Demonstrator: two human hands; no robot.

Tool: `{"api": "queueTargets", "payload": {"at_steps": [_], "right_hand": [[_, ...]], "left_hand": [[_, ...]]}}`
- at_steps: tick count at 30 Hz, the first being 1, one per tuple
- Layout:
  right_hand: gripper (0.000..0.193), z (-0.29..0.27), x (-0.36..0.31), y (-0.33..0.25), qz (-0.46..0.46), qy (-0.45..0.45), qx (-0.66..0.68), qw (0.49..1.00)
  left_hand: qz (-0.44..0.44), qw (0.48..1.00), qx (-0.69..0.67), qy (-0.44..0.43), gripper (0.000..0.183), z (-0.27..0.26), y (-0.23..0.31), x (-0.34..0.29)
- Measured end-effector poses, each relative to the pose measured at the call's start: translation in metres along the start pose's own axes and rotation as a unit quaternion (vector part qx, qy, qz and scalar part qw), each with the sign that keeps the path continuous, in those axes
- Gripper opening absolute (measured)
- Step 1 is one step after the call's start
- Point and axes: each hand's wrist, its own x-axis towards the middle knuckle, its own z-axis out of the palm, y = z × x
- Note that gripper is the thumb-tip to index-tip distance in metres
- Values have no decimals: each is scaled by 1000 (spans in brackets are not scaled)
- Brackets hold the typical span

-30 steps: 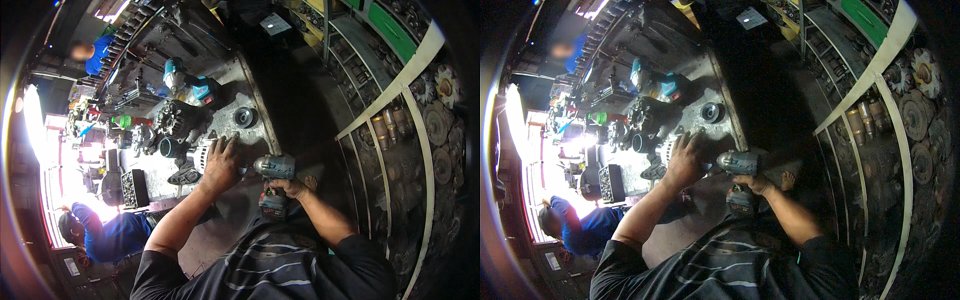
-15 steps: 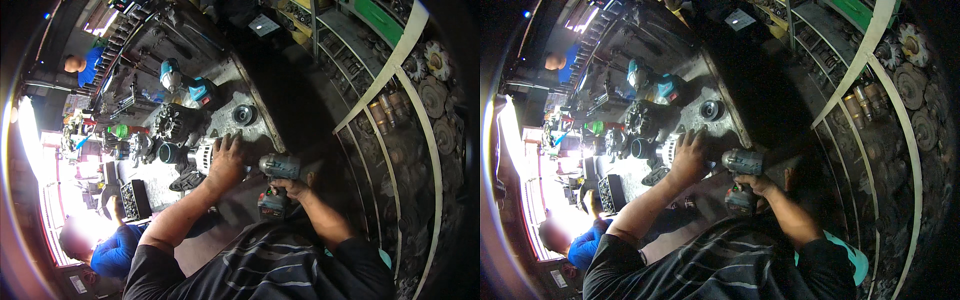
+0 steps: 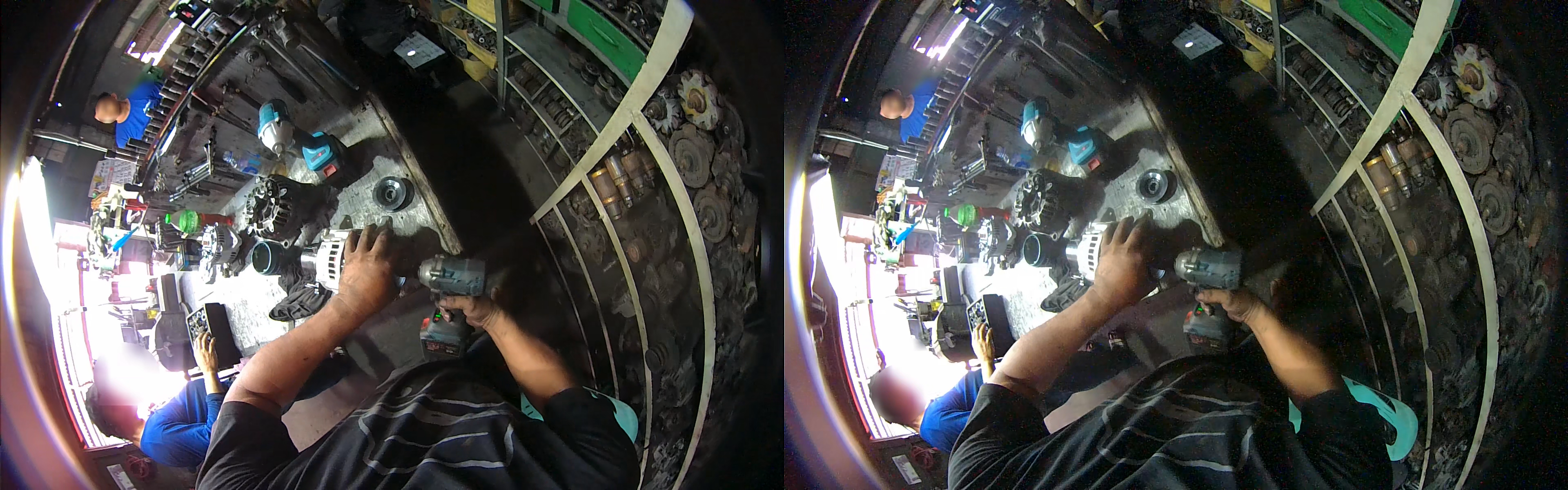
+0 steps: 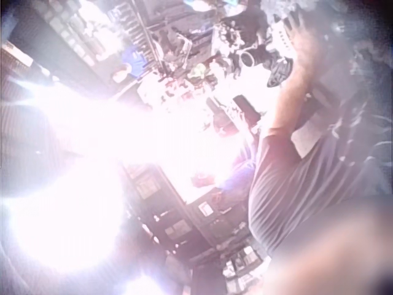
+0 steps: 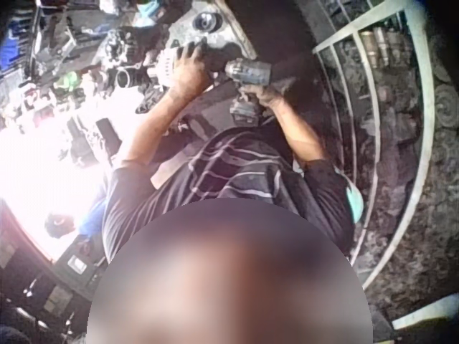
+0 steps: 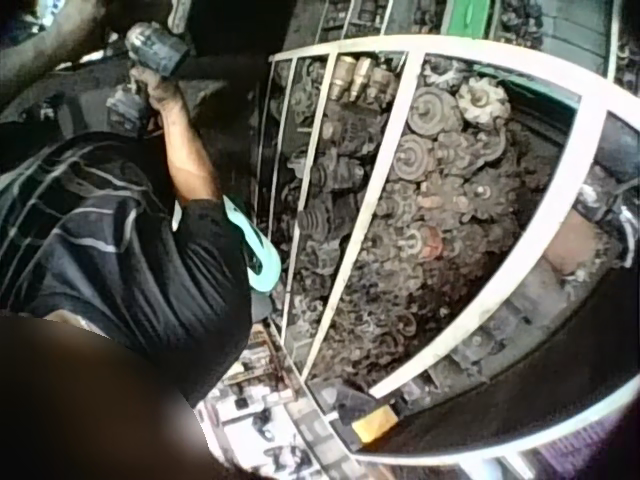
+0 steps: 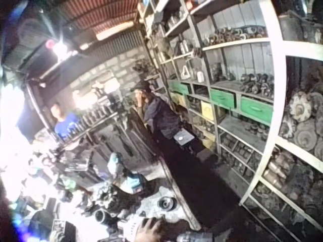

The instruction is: The person assembles an alternator on a workbench, using a cordless impact driver to tighten bolts and attaching a pulley. They select washers and nuts from a tray, place them on the alternator, and secure the components.

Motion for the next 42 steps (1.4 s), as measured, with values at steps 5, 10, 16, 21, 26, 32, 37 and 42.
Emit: {"api": "queueTargets", "payload": {"at_steps": [5,10,16,21,26,32,37,42], "right_hand": [[31,-9,4,3,28,-19,16,999],[34,-3,4,4,-41,-7,-4,999],[41,-2,2,3,-43,-4,-12,999],[59,-7,0,0,10,-18,-8,1000],[58,-4,0,-4,16,-6,-22,1000],[56,-3,-1,-3,-7,-19,-19,1000],[51,-8,0,7,-31,-3,-41,999],[44,-13,0,9,0,-37,-33,999]], "left_hand": [[-8,1000,4,-10,65,4,-2,5],[-6,1000,-18,11,60,4,-5,4],[-9,1000,-19,8,58,5,-4,-3],[-10,1000,-11,6,60,5,-4,-4],[-2,999,-45,13,63,4,-4,-5],[-5,1000,1,4,63,6,-4,-8],[-3,999,-36,2,66,6,-6,-9],[4,1000,-20,12,64,7,-5,-9]]}}
